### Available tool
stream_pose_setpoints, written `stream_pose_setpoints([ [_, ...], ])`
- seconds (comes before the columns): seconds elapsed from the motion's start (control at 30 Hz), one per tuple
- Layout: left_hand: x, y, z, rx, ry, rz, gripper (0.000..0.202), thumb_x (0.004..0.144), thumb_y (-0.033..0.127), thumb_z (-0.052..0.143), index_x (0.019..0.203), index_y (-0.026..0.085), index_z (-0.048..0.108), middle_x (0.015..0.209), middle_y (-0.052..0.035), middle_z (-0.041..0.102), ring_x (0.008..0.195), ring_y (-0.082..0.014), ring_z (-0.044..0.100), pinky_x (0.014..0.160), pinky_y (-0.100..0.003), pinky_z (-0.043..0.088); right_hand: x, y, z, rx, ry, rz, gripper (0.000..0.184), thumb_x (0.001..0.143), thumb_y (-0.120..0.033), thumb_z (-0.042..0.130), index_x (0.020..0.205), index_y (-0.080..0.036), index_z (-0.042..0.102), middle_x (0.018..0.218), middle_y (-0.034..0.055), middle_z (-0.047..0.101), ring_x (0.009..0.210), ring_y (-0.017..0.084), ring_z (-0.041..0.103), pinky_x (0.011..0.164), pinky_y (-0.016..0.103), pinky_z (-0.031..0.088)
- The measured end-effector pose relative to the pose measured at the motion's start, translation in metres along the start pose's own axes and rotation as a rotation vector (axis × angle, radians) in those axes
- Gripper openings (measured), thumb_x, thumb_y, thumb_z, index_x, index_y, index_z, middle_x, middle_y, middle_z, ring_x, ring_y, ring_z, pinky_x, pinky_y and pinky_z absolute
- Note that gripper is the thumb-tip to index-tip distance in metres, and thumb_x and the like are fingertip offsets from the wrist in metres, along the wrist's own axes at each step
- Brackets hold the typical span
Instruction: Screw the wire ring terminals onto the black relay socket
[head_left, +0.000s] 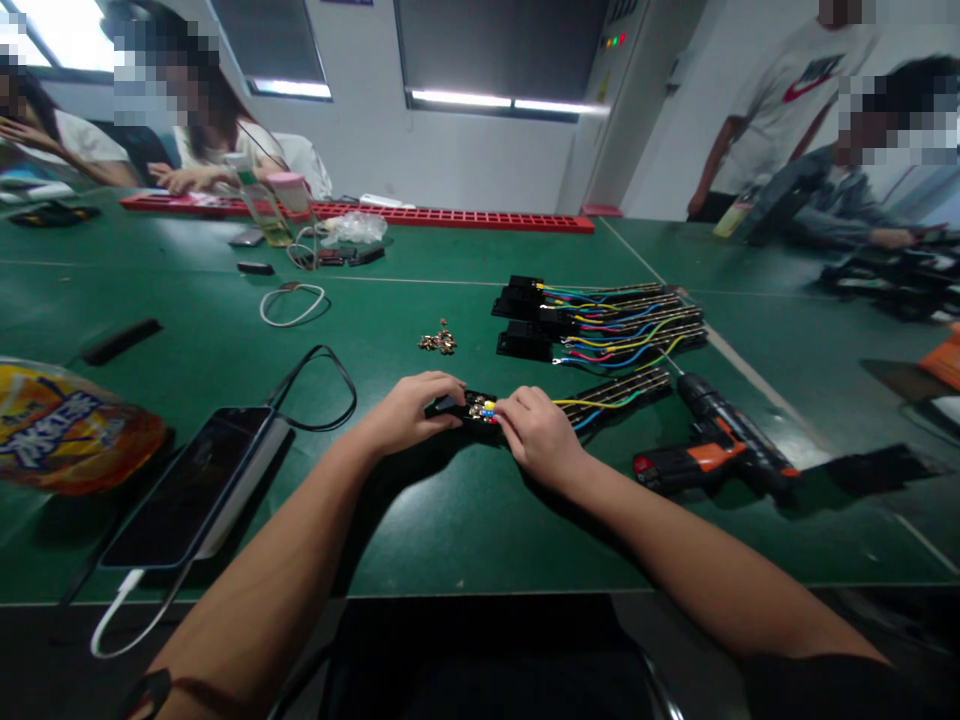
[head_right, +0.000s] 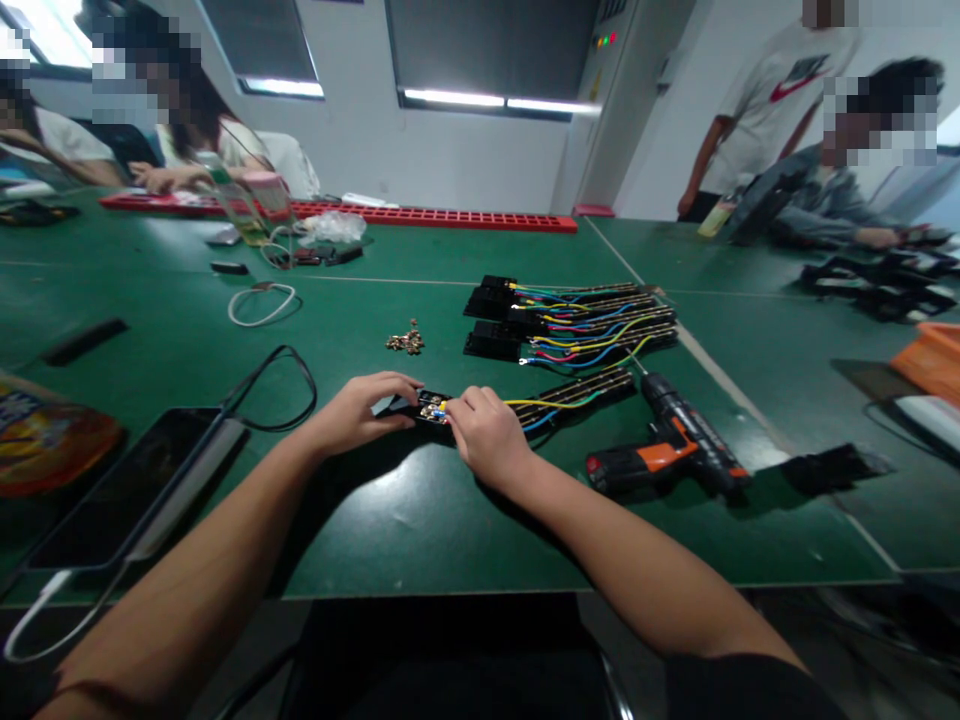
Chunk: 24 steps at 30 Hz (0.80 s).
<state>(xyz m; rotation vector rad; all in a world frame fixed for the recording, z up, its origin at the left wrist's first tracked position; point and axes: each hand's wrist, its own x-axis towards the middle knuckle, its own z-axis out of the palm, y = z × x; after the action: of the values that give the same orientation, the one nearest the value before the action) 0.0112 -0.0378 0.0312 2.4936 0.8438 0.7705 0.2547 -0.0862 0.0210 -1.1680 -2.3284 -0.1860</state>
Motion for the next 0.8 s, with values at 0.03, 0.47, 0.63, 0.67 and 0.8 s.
stream_pose_setpoints([
  [0.03,-0.0001,0.0001,0.0000,-0.006,0.004,0.005,0.015,0.087,0.026,0.071,0.100,0.019,0.066,0.119,-0.0097,0.068,0.114,-0.0236,0.064,0.099,-0.039,0.049,0.0000,0.0000,-0.0003,-0.003,-0.007,0.000,0.016,0.097,-0.017,0.054,0.094,-0.013,0.069,0.090,0.0095,0.063,0.084,0.022,0.051,0.075,0.032,0.042],
  [0.47,-0.0016,0.0025,0.0017,0.047,-0.001,0.009,0.013,0.088,0.020,0.067,0.100,0.022,0.071,0.127,-0.0088,0.065,0.115,-0.0236,0.063,0.101,-0.044,0.050,0.0024,-0.0011,-0.0019,-0.022,-0.095,0.013,0.019,0.099,-0.018,0.050,0.095,-0.015,0.069,0.094,0.0106,0.064,0.086,0.022,0.050,0.078,0.033,0.042],
  [0.63,-0.0018,0.0031,0.0020,0.056,-0.002,0.002,0.014,0.087,0.018,0.066,0.100,0.022,0.072,0.127,-0.0086,0.065,0.115,-0.0235,0.063,0.101,-0.044,0.051,0.0027,-0.0008,-0.0016,-0.030,-0.097,0.011,0.019,0.099,-0.018,0.051,0.095,-0.015,0.069,0.094,0.0107,0.064,0.086,0.022,0.050,0.077,0.033,0.042],
  [0.67,-0.0018,0.0033,0.0020,0.057,-0.003,0.002,0.014,0.087,0.018,0.066,0.100,0.022,0.072,0.127,-0.0085,0.065,0.115,-0.0235,0.063,0.101,-0.044,0.051,0.0027,-0.0008,-0.0017,-0.032,-0.098,0.011,0.019,0.099,-0.018,0.051,0.095,-0.015,0.069,0.094,0.0107,0.064,0.086,0.022,0.050,0.077,0.033,0.042],
  [0.8,-0.0017,0.0034,0.0020,0.061,-0.006,0.010,0.015,0.088,0.018,0.066,0.101,0.022,0.072,0.127,-0.0089,0.065,0.116,-0.0237,0.063,0.102,-0.044,0.050,0.0025,-0.0009,-0.0018,-0.043,-0.099,0.008,0.019,0.099,-0.018,0.051,0.096,-0.015,0.069,0.094,0.0105,0.064,0.085,0.022,0.050,0.077,0.033,0.042],
])
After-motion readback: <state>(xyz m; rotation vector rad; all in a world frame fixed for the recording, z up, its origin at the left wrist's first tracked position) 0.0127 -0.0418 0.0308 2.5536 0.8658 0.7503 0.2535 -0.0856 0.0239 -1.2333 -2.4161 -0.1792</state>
